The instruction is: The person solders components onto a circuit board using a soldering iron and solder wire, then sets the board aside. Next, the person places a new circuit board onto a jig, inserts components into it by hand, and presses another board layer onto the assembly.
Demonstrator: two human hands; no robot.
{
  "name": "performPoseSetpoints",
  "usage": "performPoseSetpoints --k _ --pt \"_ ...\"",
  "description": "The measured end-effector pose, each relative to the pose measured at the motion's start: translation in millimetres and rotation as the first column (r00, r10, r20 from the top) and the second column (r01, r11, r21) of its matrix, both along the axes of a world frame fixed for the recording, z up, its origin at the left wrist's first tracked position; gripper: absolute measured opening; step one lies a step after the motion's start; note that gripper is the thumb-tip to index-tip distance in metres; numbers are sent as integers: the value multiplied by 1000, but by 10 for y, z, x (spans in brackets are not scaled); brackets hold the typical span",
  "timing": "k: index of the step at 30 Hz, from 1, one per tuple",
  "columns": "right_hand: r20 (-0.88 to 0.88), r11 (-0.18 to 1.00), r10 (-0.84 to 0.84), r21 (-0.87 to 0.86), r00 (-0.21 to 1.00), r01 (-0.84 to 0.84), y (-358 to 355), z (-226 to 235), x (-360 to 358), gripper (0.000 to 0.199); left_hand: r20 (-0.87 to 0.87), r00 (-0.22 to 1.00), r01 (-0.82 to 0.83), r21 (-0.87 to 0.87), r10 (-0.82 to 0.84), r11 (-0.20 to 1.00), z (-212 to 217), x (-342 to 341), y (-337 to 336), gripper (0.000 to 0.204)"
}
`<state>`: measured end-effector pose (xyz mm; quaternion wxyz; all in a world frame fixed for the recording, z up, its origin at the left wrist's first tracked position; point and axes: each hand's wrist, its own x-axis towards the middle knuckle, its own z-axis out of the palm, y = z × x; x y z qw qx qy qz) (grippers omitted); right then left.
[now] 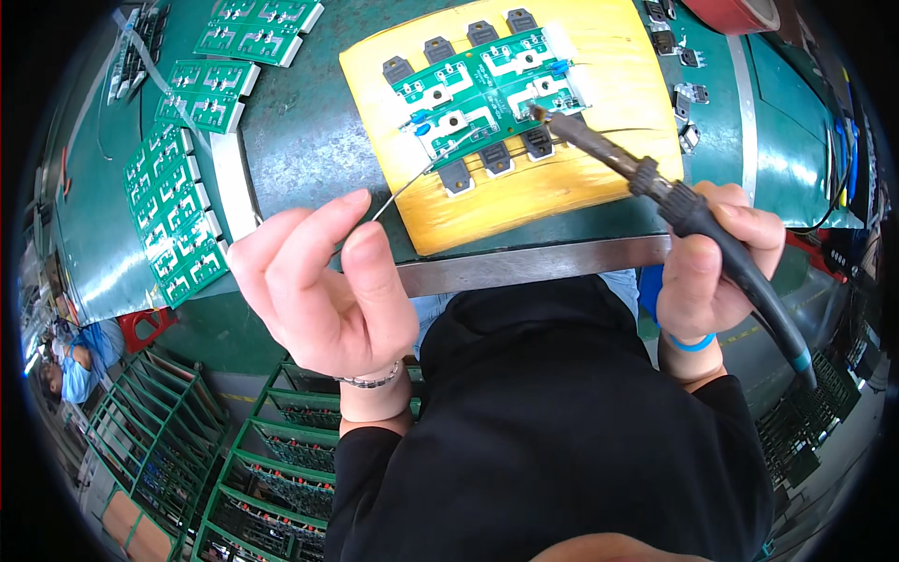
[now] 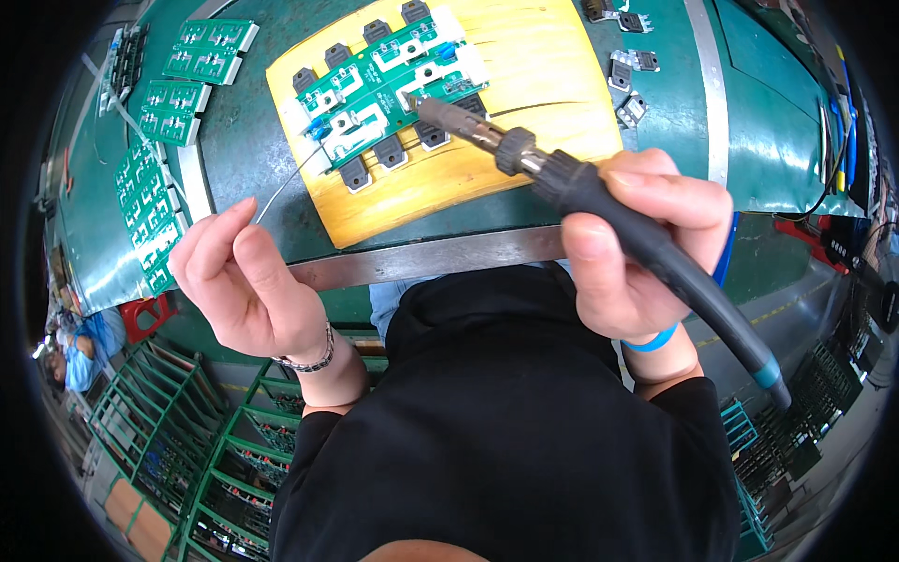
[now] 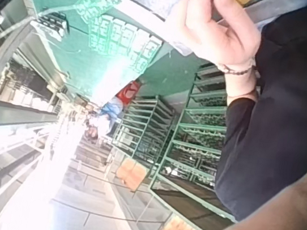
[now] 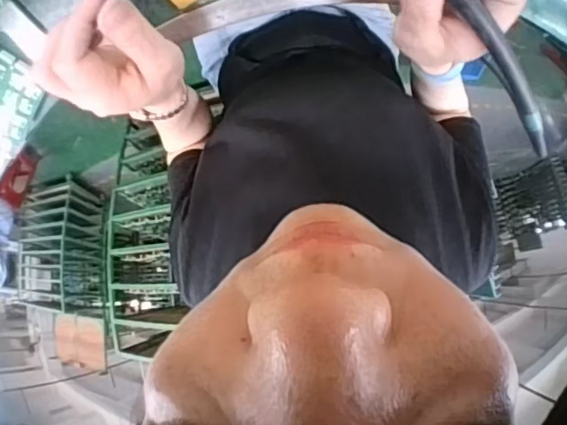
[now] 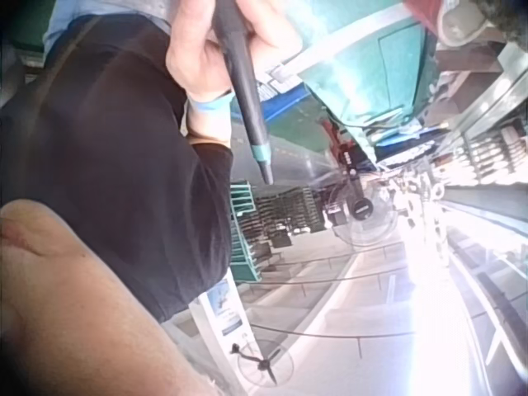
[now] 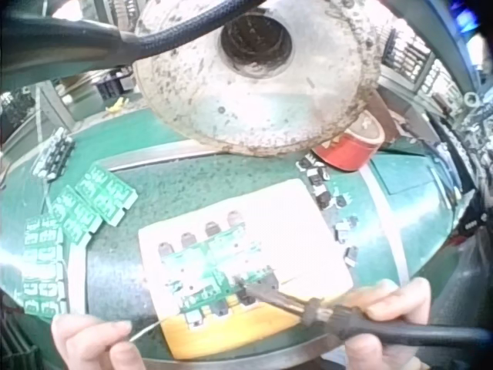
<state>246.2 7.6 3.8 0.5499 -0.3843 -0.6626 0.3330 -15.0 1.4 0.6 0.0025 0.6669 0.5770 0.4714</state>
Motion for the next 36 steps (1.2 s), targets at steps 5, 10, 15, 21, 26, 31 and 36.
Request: performPoseSetpoints --k 5,10,15,21,26,31,36 --pt "-68 1000 -15 10 998 15 18 2 -44 37 64 991 115 -6 -114 993 13 -19 -3 7" --pt "-36 999 51 4 998 -51 6 -36 -37 37 -16 994 105 -48 -106 993 15 7 17 7" --pt "-40 999 -33 16 999 34 11 -36 -39 37 8 997 80 -68 -80 994 15 6 40 8" --pt "8 1000 3 5 1000 -3 16 -17 -10 36 -59 992 105 -82 -110 991 57 127 130 10" --pt "-10 1000 25 4 1000 -24 28 -25 -22 37 -50 993 106 -79 -110 991 40 124 158 11" --pt "-6 999 28 -16 1000 -28 24 -21 -7 37 -85 988 124 -90 -132 988 40 115 163 11" --pt "42 1000 -29 -5 999 29 11 -5 -1 38 39 998 50 -40 -48 998 4 119 95 8"
